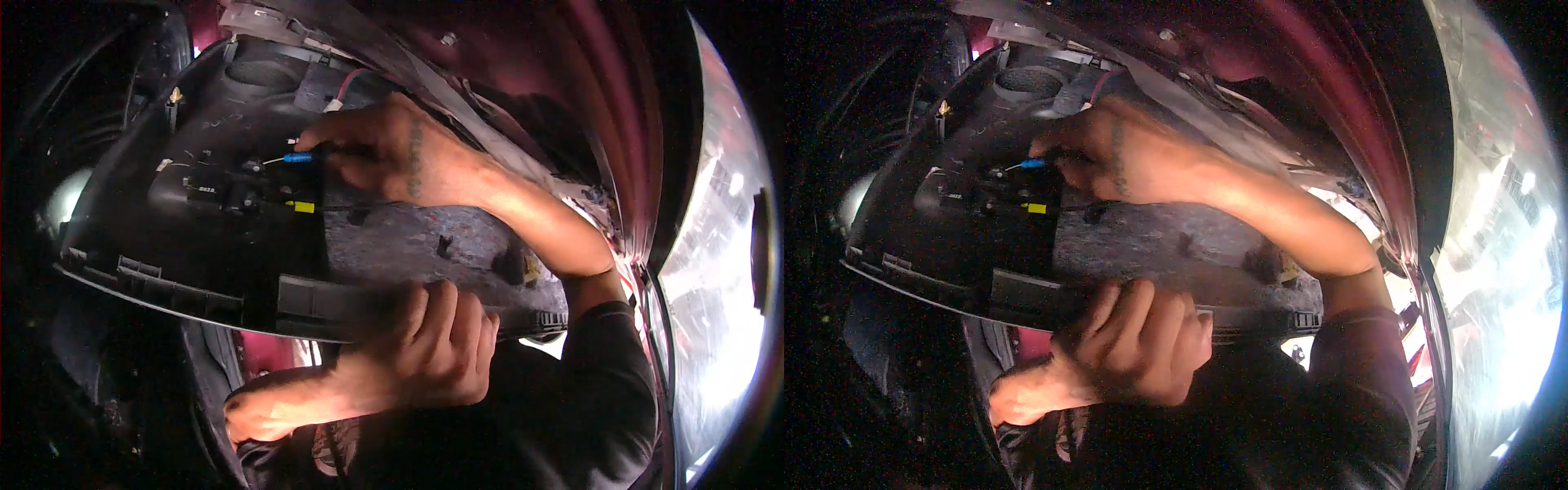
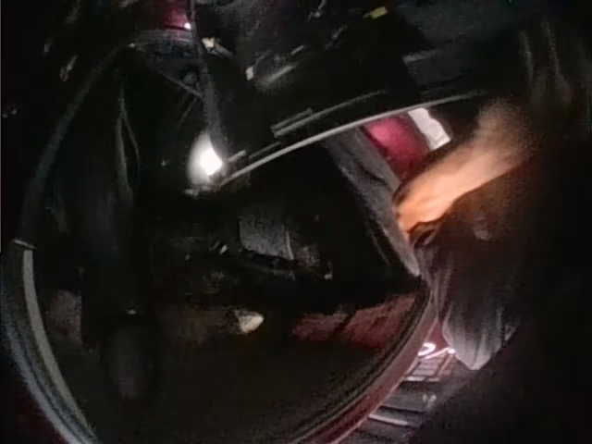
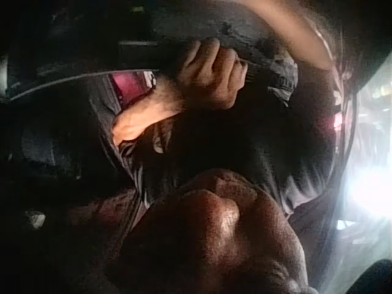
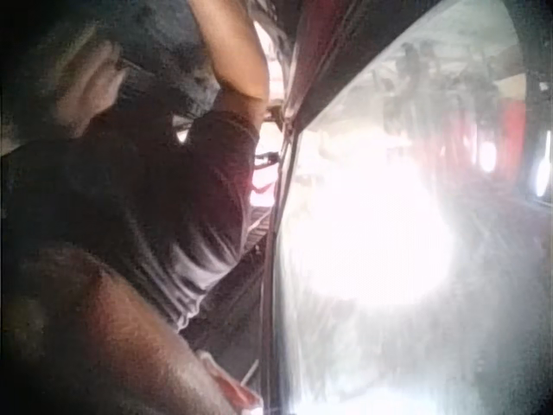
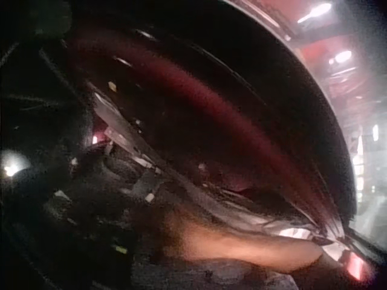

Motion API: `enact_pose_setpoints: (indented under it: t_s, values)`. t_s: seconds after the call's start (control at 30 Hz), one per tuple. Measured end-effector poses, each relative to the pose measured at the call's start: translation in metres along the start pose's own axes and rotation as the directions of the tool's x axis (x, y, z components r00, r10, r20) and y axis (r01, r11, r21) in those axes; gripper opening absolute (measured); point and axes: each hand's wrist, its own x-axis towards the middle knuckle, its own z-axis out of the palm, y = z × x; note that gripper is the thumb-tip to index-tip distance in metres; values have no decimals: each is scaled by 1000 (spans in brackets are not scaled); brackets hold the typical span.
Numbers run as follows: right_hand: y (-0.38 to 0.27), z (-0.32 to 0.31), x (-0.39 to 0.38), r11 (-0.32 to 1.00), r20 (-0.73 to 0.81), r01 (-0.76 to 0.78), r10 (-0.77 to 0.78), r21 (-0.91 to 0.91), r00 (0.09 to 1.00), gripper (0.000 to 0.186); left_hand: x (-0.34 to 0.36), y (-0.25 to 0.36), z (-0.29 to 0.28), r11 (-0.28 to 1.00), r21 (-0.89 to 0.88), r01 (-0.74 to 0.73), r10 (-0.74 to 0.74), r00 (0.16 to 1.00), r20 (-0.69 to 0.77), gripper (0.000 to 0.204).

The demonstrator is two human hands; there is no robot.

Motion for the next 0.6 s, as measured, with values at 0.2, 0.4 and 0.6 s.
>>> enact_pose_setpoints:
  t_s: [0.2,0.4,0.6]
  values:
    - [12,5,0,998,-9,59,-59,-10,998,28,-2,-1,-5,1000,25,-14,13,999,30,24]
    - [15,12,-2,995,-66,95,-94,11,993,26,-3,-4,-15,999,-6,-48,49,987,156,21]
    - [18,5,2,993,-74,117,-115,26,991,27,-10,-7,-9,999,-16,-46,47,996,74,27]
